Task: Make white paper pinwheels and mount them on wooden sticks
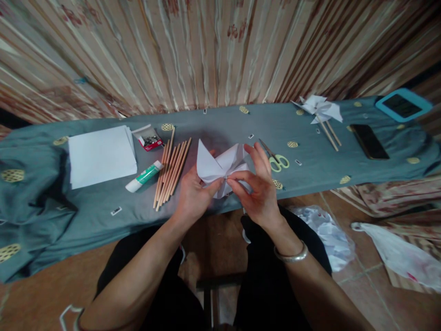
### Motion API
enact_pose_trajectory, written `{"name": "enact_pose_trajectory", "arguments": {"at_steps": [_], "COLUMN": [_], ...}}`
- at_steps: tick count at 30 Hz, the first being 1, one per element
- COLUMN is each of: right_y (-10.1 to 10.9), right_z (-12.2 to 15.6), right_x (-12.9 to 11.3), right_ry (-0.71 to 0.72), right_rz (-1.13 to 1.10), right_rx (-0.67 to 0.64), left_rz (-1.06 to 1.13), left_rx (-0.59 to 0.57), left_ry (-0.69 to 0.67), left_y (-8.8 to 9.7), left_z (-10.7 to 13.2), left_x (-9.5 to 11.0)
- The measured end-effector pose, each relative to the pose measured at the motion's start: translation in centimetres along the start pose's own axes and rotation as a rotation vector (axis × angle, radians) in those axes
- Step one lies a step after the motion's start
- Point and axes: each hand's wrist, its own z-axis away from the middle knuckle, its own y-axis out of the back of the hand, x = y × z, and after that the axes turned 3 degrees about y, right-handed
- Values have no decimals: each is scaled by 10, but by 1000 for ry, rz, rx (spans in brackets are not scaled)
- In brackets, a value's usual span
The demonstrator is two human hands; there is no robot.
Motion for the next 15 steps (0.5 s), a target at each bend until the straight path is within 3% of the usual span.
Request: {"name": "enact_pose_trajectory", "arguments": {"at_steps": [15], "right_y": [0], "right_z": [0], "right_x": [0], "right_ry": [-13], "right_rz": [-28], "right_rx": [-8], "left_rz": [-61], "left_rx": [14], "left_ry": [-36], "left_y": [0], "left_z": [1], "left_x": [-1]}}
